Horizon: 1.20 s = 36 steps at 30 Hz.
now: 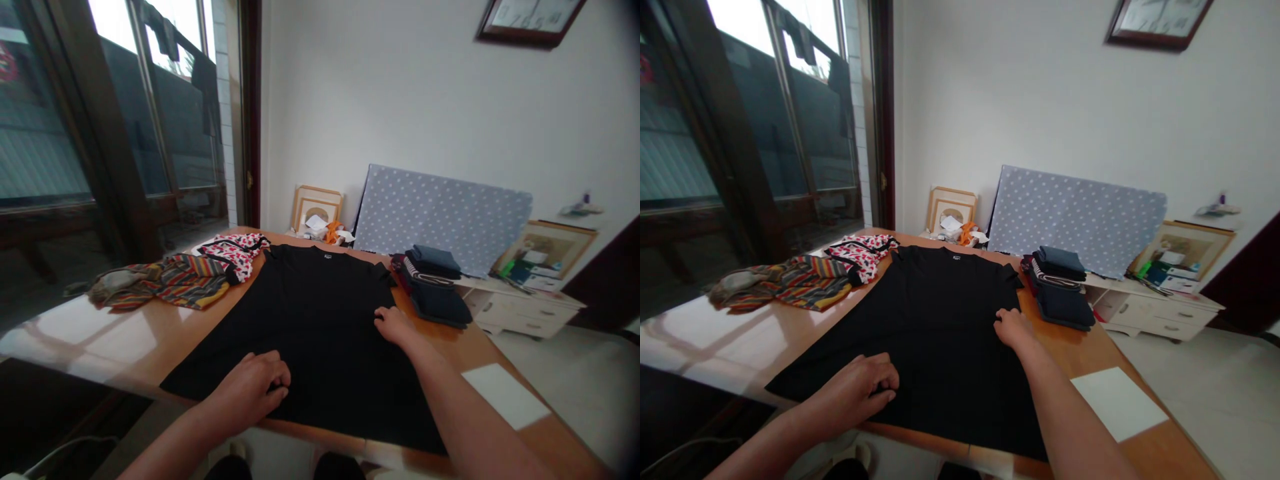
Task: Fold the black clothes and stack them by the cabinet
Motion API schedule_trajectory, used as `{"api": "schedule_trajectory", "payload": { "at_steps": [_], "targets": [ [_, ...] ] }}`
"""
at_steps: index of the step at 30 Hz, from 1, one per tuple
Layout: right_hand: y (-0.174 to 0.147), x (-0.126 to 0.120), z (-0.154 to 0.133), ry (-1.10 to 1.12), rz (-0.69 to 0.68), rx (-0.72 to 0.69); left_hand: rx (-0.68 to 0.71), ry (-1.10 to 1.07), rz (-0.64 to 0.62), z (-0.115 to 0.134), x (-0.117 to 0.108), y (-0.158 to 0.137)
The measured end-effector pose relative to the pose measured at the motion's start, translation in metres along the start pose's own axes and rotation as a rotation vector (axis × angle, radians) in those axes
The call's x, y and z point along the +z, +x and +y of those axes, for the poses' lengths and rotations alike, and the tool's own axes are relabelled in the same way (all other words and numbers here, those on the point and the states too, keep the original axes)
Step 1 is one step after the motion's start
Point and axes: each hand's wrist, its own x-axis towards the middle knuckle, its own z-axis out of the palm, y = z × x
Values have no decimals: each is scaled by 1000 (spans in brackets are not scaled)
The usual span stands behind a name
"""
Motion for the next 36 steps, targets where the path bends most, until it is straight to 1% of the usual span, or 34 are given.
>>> {"api": "schedule_trajectory", "payload": {
  "at_steps": [2,5,6,7,8,10,12,14,16,19,20,21,24,25,26,27,29,30,31,33,35,36],
  "targets": [
    [10,-1,-11,18,19,-52,1,6,-10,1,-2,1],
    [20,1,-40,106,7,-265,5,-7,-25,0,-5,3],
    [24,2,-49,137,-19,-331,2,-16,-30,0,-5,4],
    [29,4,-56,155,-53,-368,-2,-26,-36,-1,-6,4],
    [35,5,-62,155,-83,-365,-6,-36,-42,-2,-6,5],
    [49,7,-68,117,-99,-274,-10,-54,-61,-4,-7,6],
    [64,8,-71,67,-60,-155,-16,-70,-79,-5,-8,6],
    [77,10,-77,48,-25,-109,-26,-85,-90,-5,-10,7],
    [85,14,-88,62,-39,-172,-37,-102,-102,-6,-12,7],
    [92,22,-110,126,-118,-404,-47,-134,-142,-6,-16,9],
    [94,23,-117,136,-135,-454,-53,-143,-155,-7,-17,10],
    [97,24,-122,132,-137,-462,-58,-150,-169,-7,-18,10],
    [108,21,-136,65,-74,-318,-72,-166,-190,-9,-21,13],
    [111,20,-141,54,-54,-295,-73,-173,-194,-10,-21,13],
    [113,19,-146,58,-45,-311,-71,-181,-198,-11,-22,14],
    [114,19,-153,73,-53,-366,-65,-190,-202,-12,-23,14],
    [114,22,-167,110,-112,-527,-49,-207,-222,-15,-25,15],
    [114,24,-173,121,-142,-588,-42,-213,-234,-16,-26,15],
    [115,27,-179,120,-161,-617,-37,-216,-244,-17,-27,15],
    [118,30,-189,99,-144,-585,-33,-219,-263,-20,-30,16],
    [122,32,-196,85,-91,-521,-23,-227,-276,-22,-32,17],
    [124,32,-200,90,-75,-514,-17,-234,-281,-22,-32,17]
  ]
}}
